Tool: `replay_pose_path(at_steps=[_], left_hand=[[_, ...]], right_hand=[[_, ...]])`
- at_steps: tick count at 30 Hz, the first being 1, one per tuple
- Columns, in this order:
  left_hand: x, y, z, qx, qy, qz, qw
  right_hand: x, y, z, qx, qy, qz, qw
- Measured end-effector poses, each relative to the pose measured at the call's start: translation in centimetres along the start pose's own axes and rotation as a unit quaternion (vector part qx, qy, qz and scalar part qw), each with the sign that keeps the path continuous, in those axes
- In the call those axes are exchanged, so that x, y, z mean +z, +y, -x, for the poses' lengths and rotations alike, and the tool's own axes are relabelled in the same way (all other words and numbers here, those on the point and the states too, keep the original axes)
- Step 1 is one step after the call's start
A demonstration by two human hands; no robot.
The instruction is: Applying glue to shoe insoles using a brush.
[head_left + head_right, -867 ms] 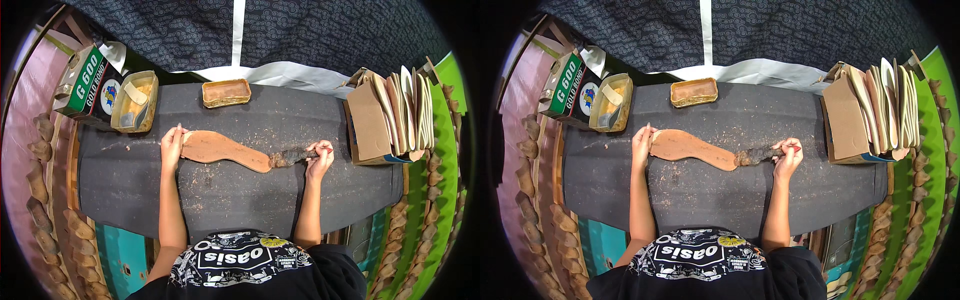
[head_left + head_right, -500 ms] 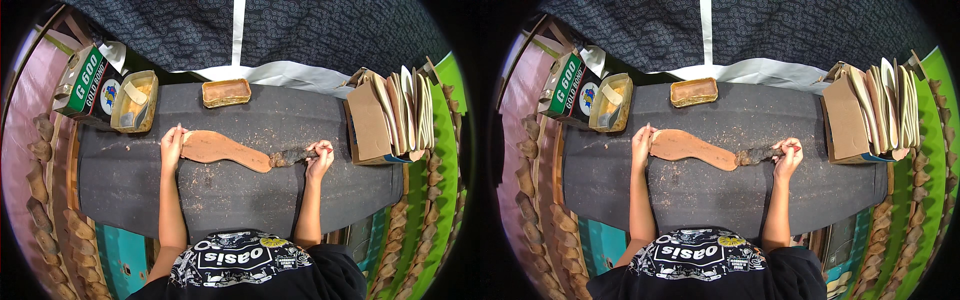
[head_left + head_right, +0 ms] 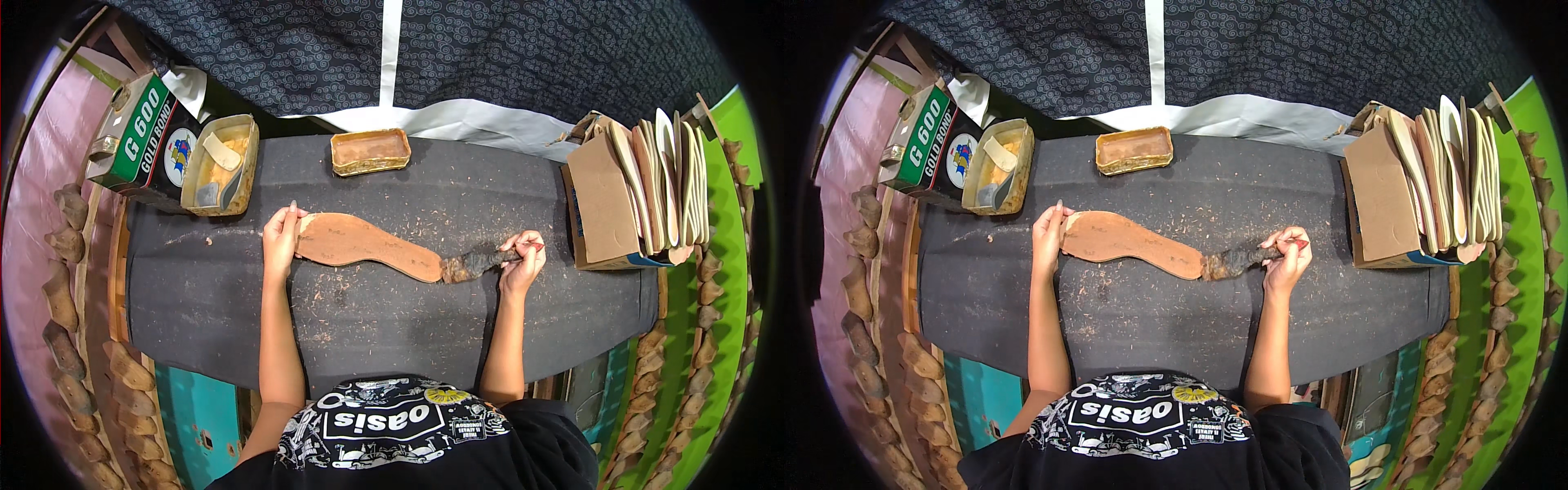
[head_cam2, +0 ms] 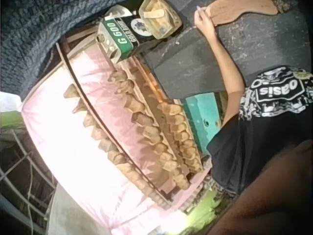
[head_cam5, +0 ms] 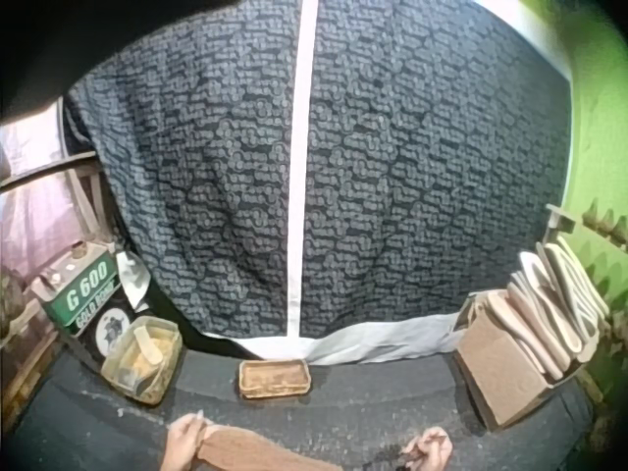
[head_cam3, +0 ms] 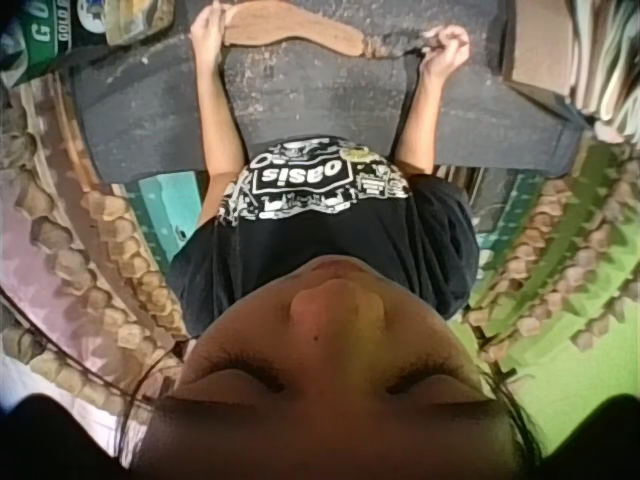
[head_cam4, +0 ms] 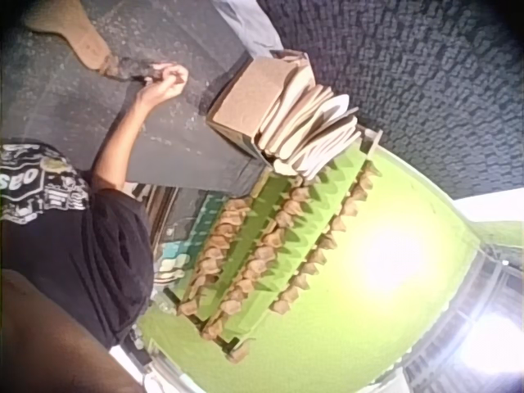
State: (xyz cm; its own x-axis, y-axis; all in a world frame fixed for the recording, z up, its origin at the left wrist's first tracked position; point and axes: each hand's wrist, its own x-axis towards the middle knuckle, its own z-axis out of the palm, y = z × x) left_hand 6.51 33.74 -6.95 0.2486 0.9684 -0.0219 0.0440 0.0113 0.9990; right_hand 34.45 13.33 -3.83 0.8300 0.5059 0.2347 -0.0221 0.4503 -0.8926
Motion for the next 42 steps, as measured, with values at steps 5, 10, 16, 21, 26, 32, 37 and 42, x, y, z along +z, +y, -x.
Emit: replay_pose_path(at_steps=[5,10,16,21,26,32,37,42], left_hand=[[0.0,-0.1,0.0,0.005,0.003,0.002,1.000],[0.0,0.0,0.0,0.000,0.003,0.002,1.000],[0.1,0.8,0.2,-0.032,-0.012,0.008,0.999],[-0.1,-0.4,-0.2,0.026,0.005,0.005,1.000],[0.1,0.3,0.1,-0.001,-0.002,0.008,1.000],[-0.1,0.4,0.1,-0.046,-0.010,0.007,0.999],[-0.3,-0.1,-0.1,-0.007,0.000,0.013,1.000],[-0.1,0.3,0.0,0.005,0.000,0.039,0.999]], right_hand=[[-0.2,0.1,-0.1,0.000,0.010,0.012,1.000],[-0.3,0.1,-0.1,0.000,0.017,-0.014,1.000],[-0.2,0.2,-0.1,0.002,0.024,0.004,1.000],[-0.2,0.1,-0.1,0.004,0.014,-0.009,1.000],[0.1,0.2,0.0,0.002,0.051,0.005,0.999],[-0.8,0.5,-0.4,-0.025,-0.036,-0.068,0.997],[0.8,-0.7,-0.2,0.054,0.142,-0.076,0.986],[2.6,0.3,-0.1,0.072,0.077,-0.145,0.984]])
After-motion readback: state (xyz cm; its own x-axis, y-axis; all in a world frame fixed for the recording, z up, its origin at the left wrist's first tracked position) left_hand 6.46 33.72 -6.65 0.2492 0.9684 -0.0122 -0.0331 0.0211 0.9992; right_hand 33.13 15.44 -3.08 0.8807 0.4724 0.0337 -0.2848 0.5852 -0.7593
